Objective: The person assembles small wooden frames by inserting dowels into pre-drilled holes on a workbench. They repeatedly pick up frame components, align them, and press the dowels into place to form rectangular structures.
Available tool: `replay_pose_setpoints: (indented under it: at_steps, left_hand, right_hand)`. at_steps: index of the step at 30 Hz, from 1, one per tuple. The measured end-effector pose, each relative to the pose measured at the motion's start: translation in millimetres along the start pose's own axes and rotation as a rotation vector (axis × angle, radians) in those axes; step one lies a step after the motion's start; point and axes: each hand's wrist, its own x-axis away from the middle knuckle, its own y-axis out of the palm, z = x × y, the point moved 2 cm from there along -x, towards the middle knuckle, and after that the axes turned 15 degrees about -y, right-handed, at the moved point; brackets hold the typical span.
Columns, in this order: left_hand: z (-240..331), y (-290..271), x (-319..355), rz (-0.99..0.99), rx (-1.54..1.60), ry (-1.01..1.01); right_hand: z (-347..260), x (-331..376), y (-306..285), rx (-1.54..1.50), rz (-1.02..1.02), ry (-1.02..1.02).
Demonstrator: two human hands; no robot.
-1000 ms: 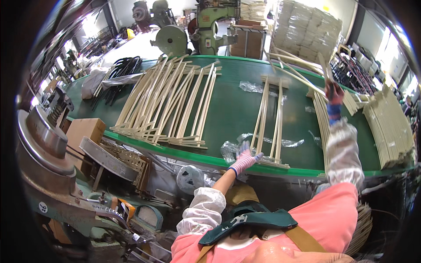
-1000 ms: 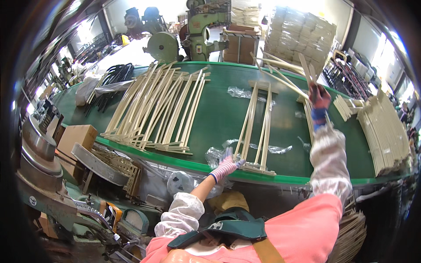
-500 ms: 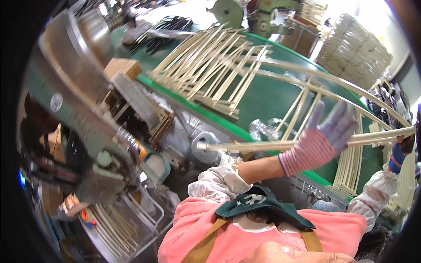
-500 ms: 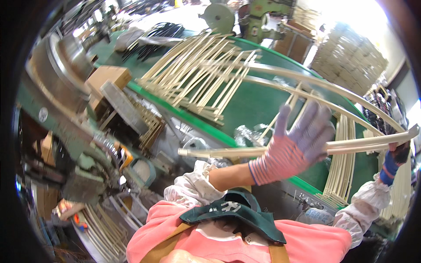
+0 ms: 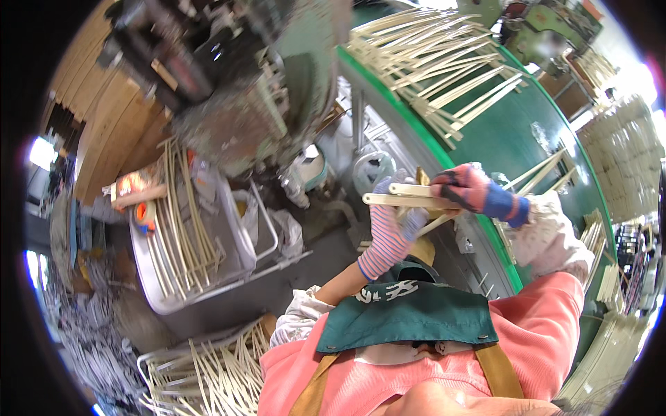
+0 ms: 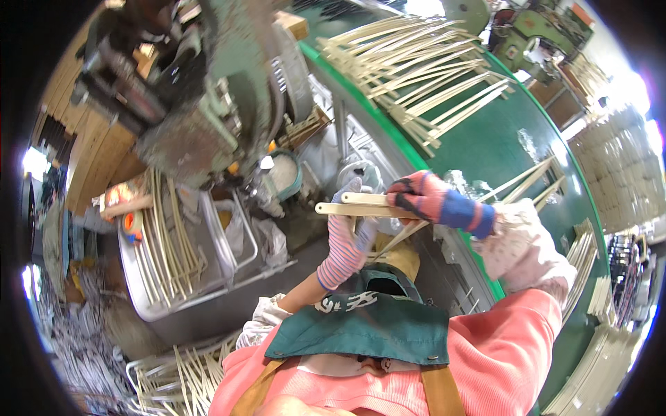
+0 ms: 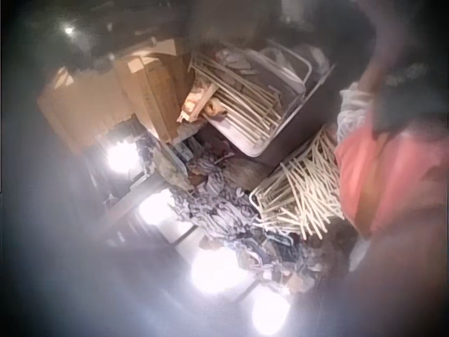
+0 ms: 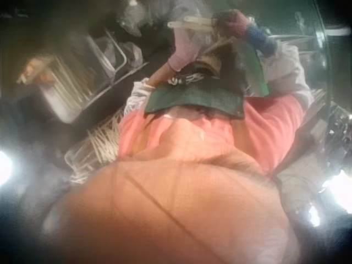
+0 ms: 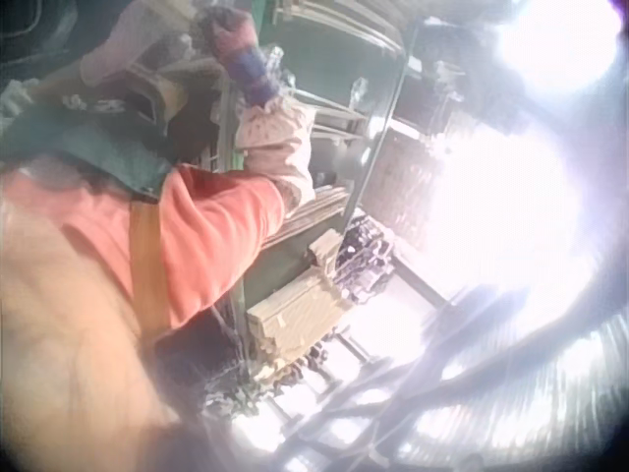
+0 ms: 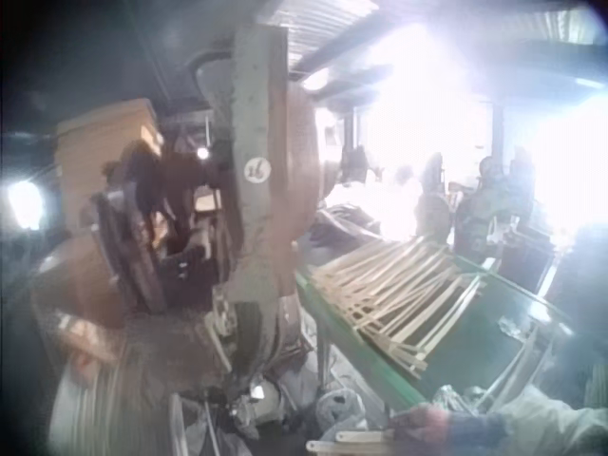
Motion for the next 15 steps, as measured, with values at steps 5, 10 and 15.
replay_pose_setpoints:
  at_steps: [5, 10, 15]
  left_hand:
    - [-54.0, -55.0, 10.2, 0.146, 0.465, -0.469]
    - [-70.1, -83.8, 11.3, 0.19, 0.37, -0.441]
    - [-53.7, -111.9, 6.8, -0.108, 0.391, -0.505]
  right_hand:
    - [50.6, -51.8, 62.7, -0.37, -0.325, 0.155]
    - [79.1, -73.1, 98.2, -0.474, -0.331, 0.077]
    - [76.4, -80.1, 108.1, 0.57, -0.412, -0.135]
